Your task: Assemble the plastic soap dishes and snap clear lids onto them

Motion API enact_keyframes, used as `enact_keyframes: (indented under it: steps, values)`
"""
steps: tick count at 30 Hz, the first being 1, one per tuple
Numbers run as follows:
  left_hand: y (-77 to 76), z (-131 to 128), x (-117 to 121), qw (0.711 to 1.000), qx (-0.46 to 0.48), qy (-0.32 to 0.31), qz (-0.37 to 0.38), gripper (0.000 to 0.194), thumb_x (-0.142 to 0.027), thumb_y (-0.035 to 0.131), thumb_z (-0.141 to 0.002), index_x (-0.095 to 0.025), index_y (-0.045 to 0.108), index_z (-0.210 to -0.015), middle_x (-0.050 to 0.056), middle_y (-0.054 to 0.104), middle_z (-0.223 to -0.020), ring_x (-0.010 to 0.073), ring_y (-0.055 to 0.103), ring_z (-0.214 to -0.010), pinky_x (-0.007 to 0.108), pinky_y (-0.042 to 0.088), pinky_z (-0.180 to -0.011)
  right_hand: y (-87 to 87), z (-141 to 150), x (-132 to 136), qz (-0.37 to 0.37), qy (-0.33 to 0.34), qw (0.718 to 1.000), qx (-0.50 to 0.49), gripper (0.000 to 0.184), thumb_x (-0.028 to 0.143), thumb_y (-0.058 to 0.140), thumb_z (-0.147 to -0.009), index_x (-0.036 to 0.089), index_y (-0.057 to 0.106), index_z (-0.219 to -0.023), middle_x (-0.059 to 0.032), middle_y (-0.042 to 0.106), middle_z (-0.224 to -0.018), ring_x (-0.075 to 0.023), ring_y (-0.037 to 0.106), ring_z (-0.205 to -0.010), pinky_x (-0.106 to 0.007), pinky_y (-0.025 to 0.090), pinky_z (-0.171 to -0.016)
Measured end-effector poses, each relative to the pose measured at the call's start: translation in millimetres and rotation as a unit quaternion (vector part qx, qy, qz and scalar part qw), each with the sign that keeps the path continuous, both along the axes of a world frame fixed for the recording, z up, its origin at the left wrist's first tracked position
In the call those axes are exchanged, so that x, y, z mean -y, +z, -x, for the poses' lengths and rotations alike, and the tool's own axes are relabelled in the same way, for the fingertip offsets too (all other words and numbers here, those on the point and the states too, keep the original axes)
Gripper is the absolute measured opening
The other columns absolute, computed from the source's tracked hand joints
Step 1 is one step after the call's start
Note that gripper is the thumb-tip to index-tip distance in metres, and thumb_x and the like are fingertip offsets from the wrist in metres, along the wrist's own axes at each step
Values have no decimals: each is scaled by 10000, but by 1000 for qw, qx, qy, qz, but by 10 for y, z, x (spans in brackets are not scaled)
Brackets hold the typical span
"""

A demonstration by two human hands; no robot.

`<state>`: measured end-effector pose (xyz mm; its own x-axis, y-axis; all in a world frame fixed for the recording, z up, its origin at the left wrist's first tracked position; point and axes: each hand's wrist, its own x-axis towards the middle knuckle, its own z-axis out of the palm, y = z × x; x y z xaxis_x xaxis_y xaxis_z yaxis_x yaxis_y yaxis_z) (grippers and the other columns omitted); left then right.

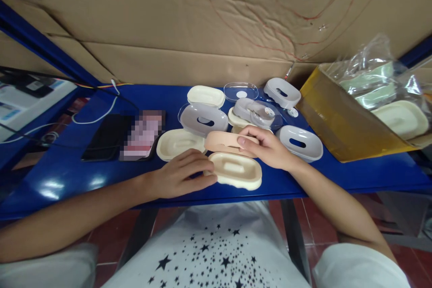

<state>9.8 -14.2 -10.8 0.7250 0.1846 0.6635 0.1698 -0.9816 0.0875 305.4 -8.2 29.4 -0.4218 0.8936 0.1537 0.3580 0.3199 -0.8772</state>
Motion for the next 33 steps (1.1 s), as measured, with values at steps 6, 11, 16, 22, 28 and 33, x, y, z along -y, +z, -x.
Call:
enact_keyframes:
  steps: [6,11,16,22,28,33]
  values:
    - [125,56,-12,990,39,-37,-127,193,-115,763,-911,-256,668,-1002,2,687,-946,172,615,-857,304,586,-790,22,-187,57,-271,-192,939,93,387,640,535,-1070,298,712,-1118,-81,800,-1020,-306,734,-945,-492,546,-904]
    - [282,235,-269,985,45,127,-110,395,-70,697,-944,-324,660,-1244,18,706,-1057,210,653,-984,355,596,-861,18,-340,-118,-368,-235,862,257,321,512,530,-1096,307,725,-1246,-88,801,-1213,-368,705,-1179,-613,404,-1101]
    - [462,174,-842,955,-40,283,-76,352,-77,546,-993,-247,706,-1256,94,683,-1166,254,647,-1019,400,586,-866,-48,-495,-350,-364,-278,842,284,319,470,509,-1100,290,725,-1252,-124,748,-1333,-386,670,-1244,-621,423,-1060]
    - [415,-28,-1276,955,-82,283,11,390,-88,511,-990,-189,694,-1318,133,658,-1267,274,660,-1110,406,597,-925,56,-725,-373,-351,-307,845,264,336,484,617,-1051,280,713,-1300,-169,660,-1430,-416,625,-1356,-636,478,-1092]
    - [342,190,-734,967,-124,220,7,482,-290,603,-1096,-226,525,-1568,216,491,-1612,387,553,-1456,594,524,-1163,265,-894,-15,-311,-213,891,254,308,435,612,-1076,264,723,-1307,-140,685,-1411,-369,668,-1342,-585,524,-1139]
    - [254,496,-145,953,-156,250,-69,457,-350,695,-1063,-231,609,-1495,211,609,-1537,409,690,-1274,581,609,-1045,-36,-1144,579,-234,-191,902,309,427,539,624,-1066,340,662,-1442,-112,628,-1563,-420,618,-1408,-640,476,-1143]
